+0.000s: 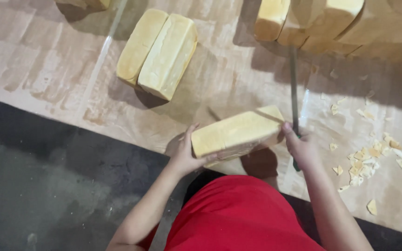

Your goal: The person uses a knife to trim the crusts off several loaves of bread, rotating each loaf to reach all sides before stacking the finished pieces.

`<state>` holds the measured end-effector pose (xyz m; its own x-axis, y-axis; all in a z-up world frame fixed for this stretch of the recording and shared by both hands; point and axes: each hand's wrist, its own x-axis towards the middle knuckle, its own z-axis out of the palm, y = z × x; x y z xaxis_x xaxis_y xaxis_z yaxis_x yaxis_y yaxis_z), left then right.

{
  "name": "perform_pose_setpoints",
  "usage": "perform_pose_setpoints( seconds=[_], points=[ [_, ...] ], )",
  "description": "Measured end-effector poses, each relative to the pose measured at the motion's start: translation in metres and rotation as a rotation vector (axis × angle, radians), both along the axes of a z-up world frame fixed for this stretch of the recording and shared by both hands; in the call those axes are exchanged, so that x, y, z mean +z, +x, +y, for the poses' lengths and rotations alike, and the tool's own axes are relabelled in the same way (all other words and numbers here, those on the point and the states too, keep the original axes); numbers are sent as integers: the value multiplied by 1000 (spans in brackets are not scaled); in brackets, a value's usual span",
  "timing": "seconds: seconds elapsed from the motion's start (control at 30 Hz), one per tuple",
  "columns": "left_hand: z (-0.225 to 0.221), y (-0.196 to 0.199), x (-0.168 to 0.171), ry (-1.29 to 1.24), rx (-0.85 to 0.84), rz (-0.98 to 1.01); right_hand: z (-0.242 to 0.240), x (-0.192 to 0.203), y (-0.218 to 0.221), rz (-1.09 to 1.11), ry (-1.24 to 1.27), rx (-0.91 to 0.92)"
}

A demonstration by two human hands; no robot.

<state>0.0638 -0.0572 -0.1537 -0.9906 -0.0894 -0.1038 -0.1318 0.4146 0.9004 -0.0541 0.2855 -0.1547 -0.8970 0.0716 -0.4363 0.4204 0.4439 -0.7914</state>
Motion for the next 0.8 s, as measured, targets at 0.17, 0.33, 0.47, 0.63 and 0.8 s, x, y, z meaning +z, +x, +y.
perform_pose_setpoints(
  seconds=[0.17, 0.33, 0.47, 0.63, 0.8],
  points=[
    [-13, -14, 4, 128, 263, -419, 12, -9, -16, 322, 32, 186],
    [-2, 9, 48, -581, 86, 128, 45, -23, 29, -12, 23, 4],
    [14, -4, 57, -829, -105, 140, 68, -33, 45, 200, 244, 164],
    [4, -39, 30, -402, 230, -119, 25, -34, 28, 845, 837, 336],
    [-18, -73, -17, 377, 470, -73, -102, -46, -4, 120, -230, 498]
  ],
)
